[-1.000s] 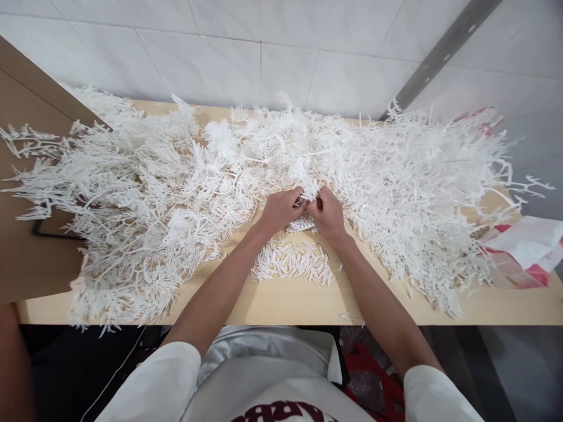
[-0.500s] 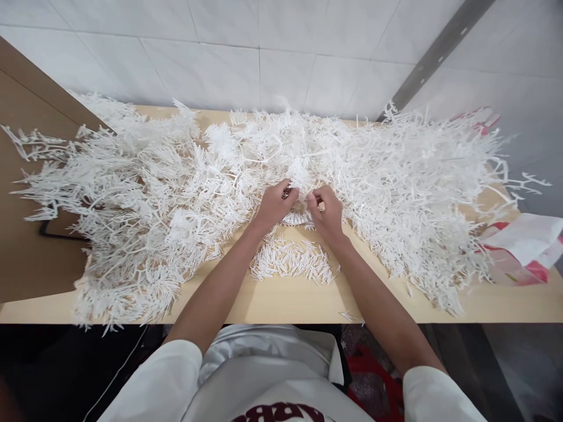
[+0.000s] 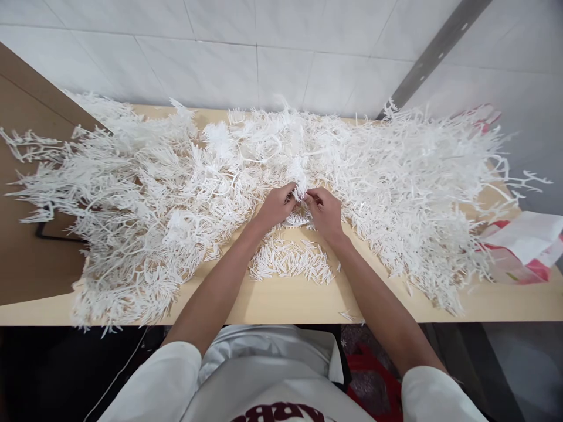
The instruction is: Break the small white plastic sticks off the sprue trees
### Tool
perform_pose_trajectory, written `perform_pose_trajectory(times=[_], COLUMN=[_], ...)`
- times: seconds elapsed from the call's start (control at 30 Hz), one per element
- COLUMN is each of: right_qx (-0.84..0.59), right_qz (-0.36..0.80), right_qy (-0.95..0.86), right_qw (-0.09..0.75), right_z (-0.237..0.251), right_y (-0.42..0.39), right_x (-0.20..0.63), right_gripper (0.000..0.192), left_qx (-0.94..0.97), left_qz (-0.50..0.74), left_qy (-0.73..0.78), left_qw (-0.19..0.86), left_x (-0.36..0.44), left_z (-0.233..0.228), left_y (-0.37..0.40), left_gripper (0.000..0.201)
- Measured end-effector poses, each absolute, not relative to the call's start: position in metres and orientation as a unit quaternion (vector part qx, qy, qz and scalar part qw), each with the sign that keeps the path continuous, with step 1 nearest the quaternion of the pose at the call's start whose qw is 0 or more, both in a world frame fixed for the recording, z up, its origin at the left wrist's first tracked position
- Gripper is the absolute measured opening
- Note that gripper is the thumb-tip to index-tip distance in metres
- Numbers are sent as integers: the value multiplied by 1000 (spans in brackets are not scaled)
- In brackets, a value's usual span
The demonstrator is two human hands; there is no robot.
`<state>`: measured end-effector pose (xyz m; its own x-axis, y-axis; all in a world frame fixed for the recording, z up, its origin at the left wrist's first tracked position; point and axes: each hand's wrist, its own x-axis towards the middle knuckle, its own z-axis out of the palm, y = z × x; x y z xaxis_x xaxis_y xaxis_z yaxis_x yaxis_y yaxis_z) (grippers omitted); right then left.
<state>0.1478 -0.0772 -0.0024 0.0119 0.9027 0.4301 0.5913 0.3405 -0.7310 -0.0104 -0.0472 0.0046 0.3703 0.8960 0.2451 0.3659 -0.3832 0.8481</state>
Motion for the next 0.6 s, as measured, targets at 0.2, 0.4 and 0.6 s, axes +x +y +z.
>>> perform_pose_trajectory(times=[0.2,0.4,0.6], right_qx=[-541,-556,-581], right_qz=[199,198,152], right_qy=[-665,-643,-665], right_qw=[476,487,444], right_z=[0,0,-3], right_y=[-77,-77,-75], right_x=[149,149,150], right_gripper=[26,24,18], left_qx=[759,775,802], left_qz=[373,357,305], left_qy=[410,427,457], left_qw=[341,300,234], left_x=[-11,-8,-6], left_z=[8,8,3], left_y=[-49,-50,-48], left_gripper=[5,5,4])
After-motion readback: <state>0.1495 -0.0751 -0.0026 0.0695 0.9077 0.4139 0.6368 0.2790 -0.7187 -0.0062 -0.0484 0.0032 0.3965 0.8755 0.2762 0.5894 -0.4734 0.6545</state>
